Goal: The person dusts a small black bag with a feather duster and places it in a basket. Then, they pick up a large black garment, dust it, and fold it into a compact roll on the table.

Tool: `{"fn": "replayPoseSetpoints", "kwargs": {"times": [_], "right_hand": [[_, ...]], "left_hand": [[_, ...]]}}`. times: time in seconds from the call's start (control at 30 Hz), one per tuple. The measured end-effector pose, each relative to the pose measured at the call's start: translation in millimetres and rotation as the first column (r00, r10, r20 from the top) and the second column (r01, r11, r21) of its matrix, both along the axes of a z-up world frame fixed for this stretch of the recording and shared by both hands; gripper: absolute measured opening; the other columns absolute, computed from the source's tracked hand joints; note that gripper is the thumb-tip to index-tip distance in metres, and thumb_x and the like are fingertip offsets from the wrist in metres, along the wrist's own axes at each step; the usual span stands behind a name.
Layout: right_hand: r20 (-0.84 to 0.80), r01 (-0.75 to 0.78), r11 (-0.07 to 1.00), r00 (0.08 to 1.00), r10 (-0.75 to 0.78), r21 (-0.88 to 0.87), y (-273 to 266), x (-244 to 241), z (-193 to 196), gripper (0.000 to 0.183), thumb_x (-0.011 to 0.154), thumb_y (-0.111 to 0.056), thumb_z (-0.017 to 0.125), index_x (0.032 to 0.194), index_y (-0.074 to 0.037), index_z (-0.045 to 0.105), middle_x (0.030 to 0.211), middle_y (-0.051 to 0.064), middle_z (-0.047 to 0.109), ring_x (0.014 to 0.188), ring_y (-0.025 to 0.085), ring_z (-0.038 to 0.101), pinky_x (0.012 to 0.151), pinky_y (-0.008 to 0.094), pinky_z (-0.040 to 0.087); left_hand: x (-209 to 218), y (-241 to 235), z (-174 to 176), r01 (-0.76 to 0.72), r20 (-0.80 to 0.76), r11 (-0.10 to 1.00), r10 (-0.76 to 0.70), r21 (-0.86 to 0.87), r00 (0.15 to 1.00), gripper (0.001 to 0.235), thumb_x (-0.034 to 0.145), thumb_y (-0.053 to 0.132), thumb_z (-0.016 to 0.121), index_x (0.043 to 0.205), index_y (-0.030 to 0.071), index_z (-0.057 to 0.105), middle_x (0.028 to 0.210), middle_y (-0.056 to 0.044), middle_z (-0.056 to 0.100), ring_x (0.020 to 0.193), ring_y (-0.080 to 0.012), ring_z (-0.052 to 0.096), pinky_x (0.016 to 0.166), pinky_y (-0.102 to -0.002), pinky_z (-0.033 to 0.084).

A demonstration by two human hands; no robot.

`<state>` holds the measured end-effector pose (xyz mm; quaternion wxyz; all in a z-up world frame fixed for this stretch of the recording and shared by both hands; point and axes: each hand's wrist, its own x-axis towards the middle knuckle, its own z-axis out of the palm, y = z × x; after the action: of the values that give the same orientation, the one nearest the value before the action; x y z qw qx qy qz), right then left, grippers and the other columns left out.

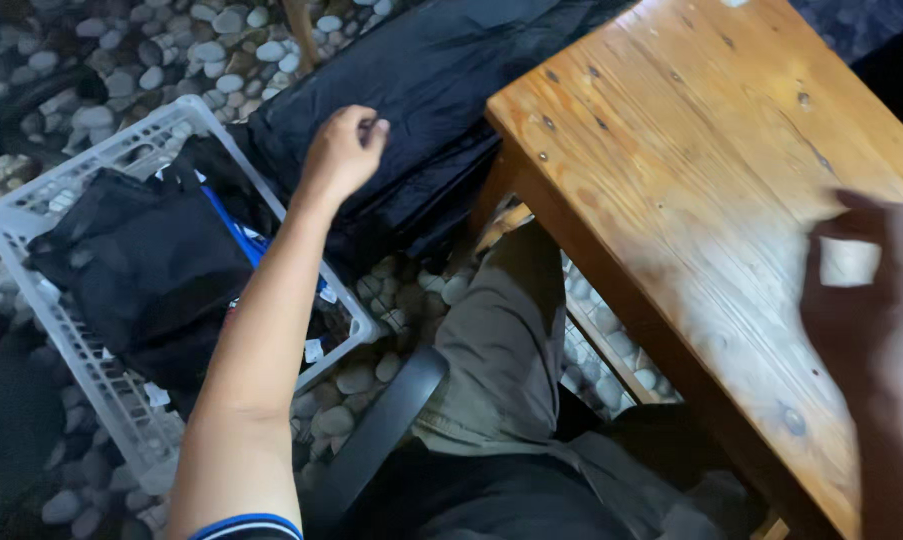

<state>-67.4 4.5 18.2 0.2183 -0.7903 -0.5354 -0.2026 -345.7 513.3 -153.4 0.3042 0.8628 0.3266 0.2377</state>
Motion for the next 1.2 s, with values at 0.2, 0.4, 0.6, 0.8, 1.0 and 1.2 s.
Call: {"fn": "replayPoseSetpoints", "kwargs": {"times": [0.2, 0.4, 0.6, 0.8, 1.0, 1.2], "right_hand": [[-0.364, -0.214, 0.975, 0.904, 0.223, 0.067, 176.1, -139.5, -5.9, 0.012, 0.102, -0.004, 0.071, 0.112, -0.007, 0.074, 0.101, 0.009, 0.069, 0.092, 0.026, 0.071, 0.086, 0.038, 0.055], [-0.914, -0.091, 0.99, 0.383, 0.132, 0.105, 296.2, -170.9, -132.2, 0.017, 0.098, -0.018, 0.069, 0.11, -0.008, 0.076, 0.093, 0.016, 0.075, 0.082, 0.025, 0.077, 0.069, 0.036, 0.064], [-0.967, 0.061, 0.994, -0.242, -0.077, -0.095, 374.7, -167.2, -226.2, 0.036, 0.1, -0.02, 0.066, 0.123, 0.007, 0.066, 0.105, 0.022, 0.074, 0.087, 0.026, 0.077, 0.08, 0.039, 0.066], [-0.887, 0.133, 0.981, -0.457, -0.067, -0.143, 420.5, -160.7, -304.5, 0.071, 0.105, -0.027, 0.063, 0.153, 0.015, 0.033, 0.143, 0.037, 0.05, 0.128, 0.046, 0.059, 0.102, 0.057, 0.055], [-0.821, 0.203, 0.957, -0.568, -0.058, -0.208, 439.9, -161.9, -318.0, 0.082, 0.106, -0.033, 0.062, 0.159, 0.012, 0.017, 0.158, 0.034, 0.027, 0.141, 0.048, 0.044, 0.11, 0.057, 0.049], [-0.791, 0.196, 0.933, -0.598, -0.129, -0.301, 452.4, -152.3, -336.2, 0.07, 0.101, -0.038, 0.069, 0.148, 0.003, 0.037, 0.131, 0.017, 0.044, 0.116, 0.033, 0.058, 0.098, 0.047, 0.057]], "left_hand": [[-36.3, 61.7, -60.1, -0.321, -0.184, 0.909, 0.279, -0.267, 0.943, 0.046, 0.099, 0.049, 0.061, 0.122, 0.011, 0.07, 0.119, -0.009, 0.074, 0.112, -0.0258, 0.07, 0.093, -0.041, 0.054], [-39.5, 90.8, -111.1, -0.437, -0.19, 0.862, 0.398, -0.259, 0.898, 0.053, 0.096, 0.054, 0.065, 0.125, 0.01, 0.071, 0.123, -0.015, 0.071, 0.119, -0.0327, 0.068, 0.1, -0.046, 0.055], [-36.7, 113.4, -110.0, -0.531, -0.27, 0.799, 0.465, -0.283, 0.843, 0.054, 0.099, 0.047, 0.057, 0.135, 0.007, 0.062, 0.133, -0.019, 0.06, 0.128, -0.0387, 0.061, 0.107, -0.048, 0.052], [-31.6, 141.6, -101.5, -0.604, -0.314, 0.743, 0.523, -0.288, 0.793, 0.056, 0.098, 0.04, 0.06, 0.139, 0.002, 0.057, 0.136, -0.023, 0.056, 0.133, -0.0446, 0.056, 0.108, -0.054, 0.051], [-23.0, 162.7, -73.2, -0.545, -0.474, 0.808, 0.399, -0.224, 0.785, 0.071, 0.103, 0.036, 0.064, 0.158, 0.004, 0.034, 0.16, -0.02, 0.038, 0.151, -0.0421, 0.033, 0.119, -0.06, 0.036], [-7.7, 184.8, -94.5, -0.513, -0.64, 0.841, 0.3, -0.173, 0.707, 0.077, 0.101, 0.045, 0.064, 0.159, 0.005, 0.032, 0.155, -0.021, 0.041, 0.147, -0.0437, 0.034, 0.117, -0.062, 0.031]]}}
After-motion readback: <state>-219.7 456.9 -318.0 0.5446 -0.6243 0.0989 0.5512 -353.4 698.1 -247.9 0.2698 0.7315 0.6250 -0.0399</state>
